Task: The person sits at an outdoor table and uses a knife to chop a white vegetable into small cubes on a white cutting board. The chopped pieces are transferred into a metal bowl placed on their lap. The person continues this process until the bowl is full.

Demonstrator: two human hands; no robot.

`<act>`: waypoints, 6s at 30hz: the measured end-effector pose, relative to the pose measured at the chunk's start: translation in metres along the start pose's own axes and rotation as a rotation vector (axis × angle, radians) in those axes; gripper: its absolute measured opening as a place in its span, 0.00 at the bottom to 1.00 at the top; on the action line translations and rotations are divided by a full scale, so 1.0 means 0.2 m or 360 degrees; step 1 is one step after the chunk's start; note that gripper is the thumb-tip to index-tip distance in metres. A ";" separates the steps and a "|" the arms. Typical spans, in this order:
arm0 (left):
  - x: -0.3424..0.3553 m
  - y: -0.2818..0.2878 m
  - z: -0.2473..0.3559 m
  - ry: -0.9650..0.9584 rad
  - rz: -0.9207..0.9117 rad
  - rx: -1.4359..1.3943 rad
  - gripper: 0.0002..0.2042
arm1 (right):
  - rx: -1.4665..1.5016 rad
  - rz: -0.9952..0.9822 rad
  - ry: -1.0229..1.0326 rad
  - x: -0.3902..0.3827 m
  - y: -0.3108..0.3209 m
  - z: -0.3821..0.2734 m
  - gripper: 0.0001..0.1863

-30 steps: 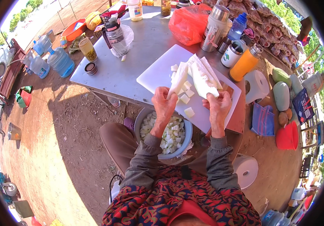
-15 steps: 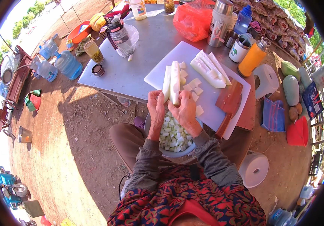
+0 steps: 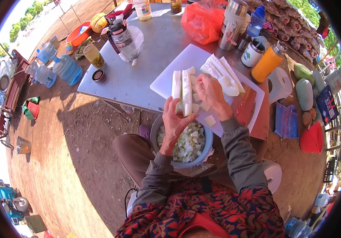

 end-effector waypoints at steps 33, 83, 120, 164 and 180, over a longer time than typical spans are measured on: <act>0.37 0.40 -0.29 0.0547 0.0191 -0.0380 0.13 | -0.0324 0.0175 -0.0341 -0.18 -0.18 0.16 0.28; -0.04 0.10 -0.10 0.0476 -0.0030 -0.0321 0.21 | -0.0752 0.0130 -0.0982 -0.91 0.48 0.28 0.36; -0.06 0.09 0.07 -0.0161 -0.0041 0.0242 0.18 | -0.0677 -0.0485 0.0035 -0.53 0.50 -0.10 0.10; -0.09 0.09 0.11 -0.0135 0.0015 0.0300 0.18 | -0.0812 -0.0617 -0.0021 -0.39 0.36 -0.03 0.11; -0.09 0.09 0.10 -0.0083 0.0039 0.0283 0.18 | -0.0649 -0.0599 -0.0060 -0.35 0.35 -0.07 0.10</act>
Point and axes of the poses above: each hand's wrist, its own x-axis towards the middle knuckle, its own y-axis out of the back of the hand, z = x × y, the point moved 6 cm from there along x, towards the middle knuckle, and after that the axes turned 5 degrees about -y, right-handed, at the moved point
